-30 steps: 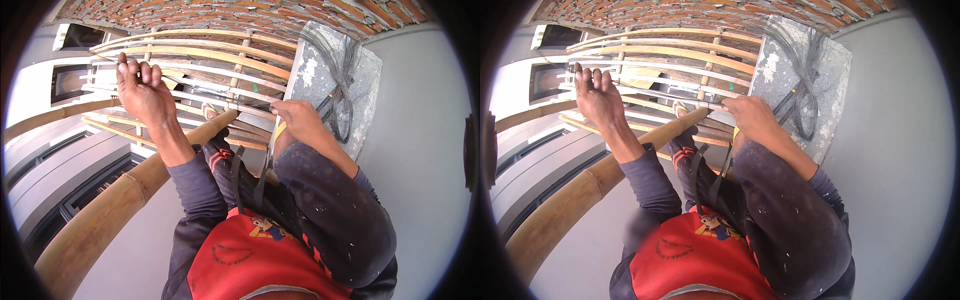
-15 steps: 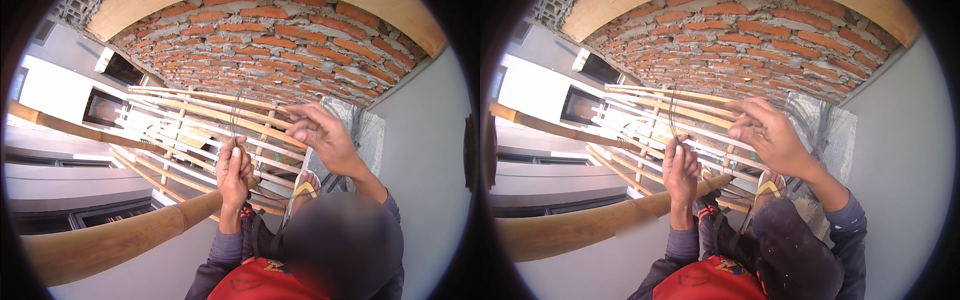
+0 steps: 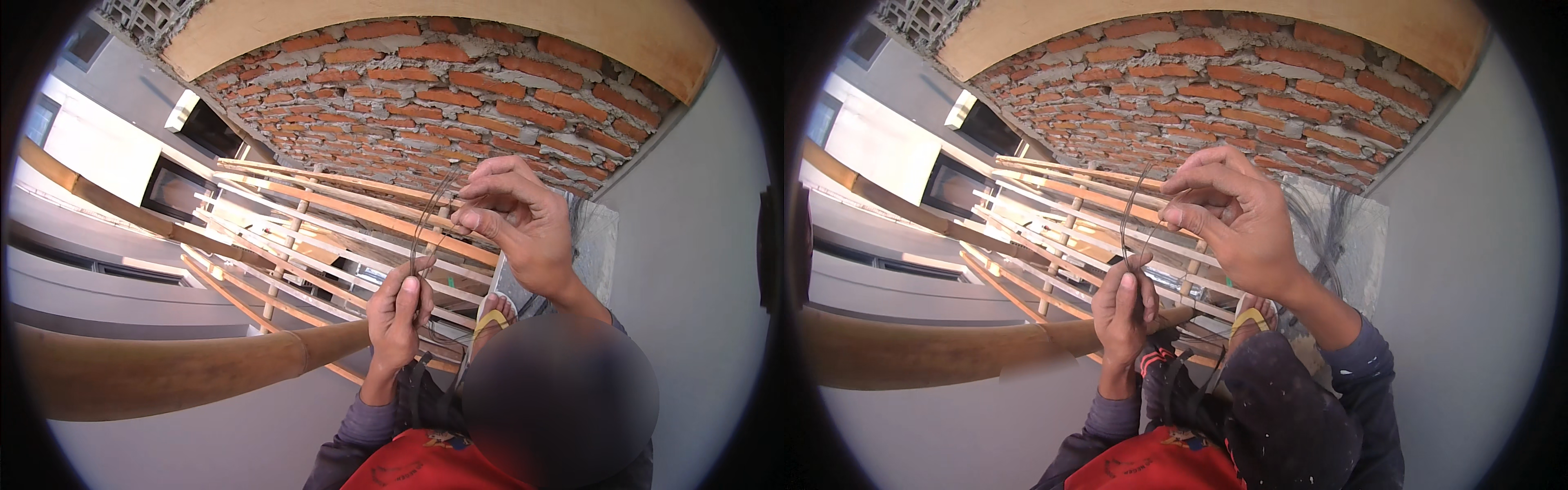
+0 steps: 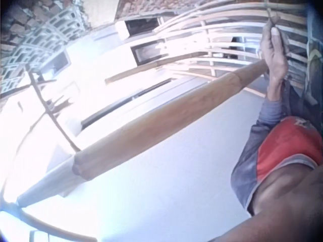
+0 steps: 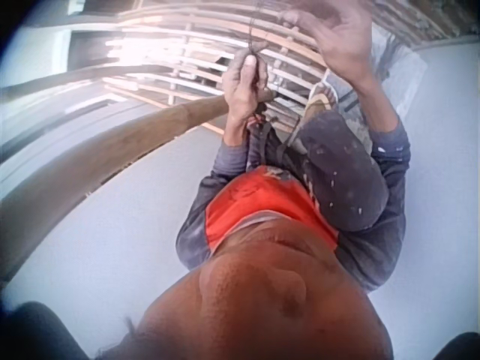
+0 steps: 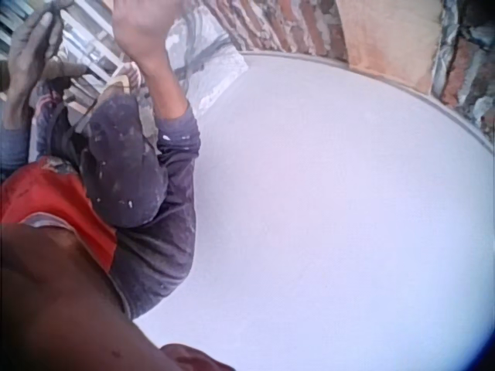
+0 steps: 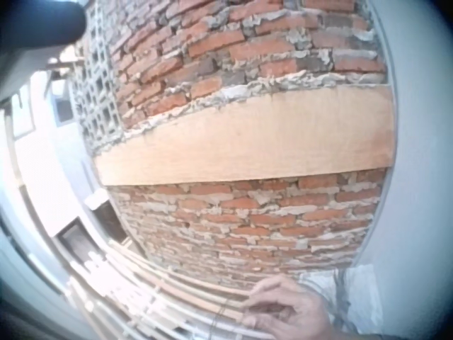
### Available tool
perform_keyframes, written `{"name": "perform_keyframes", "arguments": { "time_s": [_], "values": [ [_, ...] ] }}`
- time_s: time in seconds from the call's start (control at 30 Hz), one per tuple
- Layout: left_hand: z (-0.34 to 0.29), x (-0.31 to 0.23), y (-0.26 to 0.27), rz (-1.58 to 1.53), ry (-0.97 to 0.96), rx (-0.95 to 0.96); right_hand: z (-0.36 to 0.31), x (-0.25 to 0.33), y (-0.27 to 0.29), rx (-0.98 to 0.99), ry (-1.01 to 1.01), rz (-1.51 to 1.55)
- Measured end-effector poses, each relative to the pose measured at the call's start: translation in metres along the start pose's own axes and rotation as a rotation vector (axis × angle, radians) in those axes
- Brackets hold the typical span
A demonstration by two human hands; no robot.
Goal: The person is assembling a curved wooden structure against a brick wall. They use a hammer to secure wooden slats and a wire cutter to cut and tie wires around the slats to fasten them in place.
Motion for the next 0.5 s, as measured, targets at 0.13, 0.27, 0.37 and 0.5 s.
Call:
{"name": "perform_keyframes", "arguments": {
  "time_s": [0.13, 0.27, 0.37, 0.5],
  "values": [
    [0.006, -0.014, -0.008, 0.042, -0.062, 0.031, -0.005, 0.011, -0.006, -0.048, -0.007, 0.150],
    [0.004, -0.012, -0.013, 0.125, -0.106, 0.068, -0.007, 0.027, -0.004, -0.047, 0.035, 0.098],
    [0.000, -0.008, -0.014, 0.113, -0.106, 0.058, -0.010, 0.025, 0.002, -0.036, 0.036, 0.085],
    [-0.002, -0.008, -0.014, 0.105, -0.087, 0.066, -0.015, 0.031, 0.001, -0.074, 0.164, 0.009]
  ]
}}
Point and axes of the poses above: each hand's wrist, its own z-axis towards the middle knuckle, its own y-axis out of the back of the hand, x = y × z, the point moved 8 cm from there along z, towards the middle knuckle, and after that the axes turned 14 degrees about z, right-handed, at the moved point
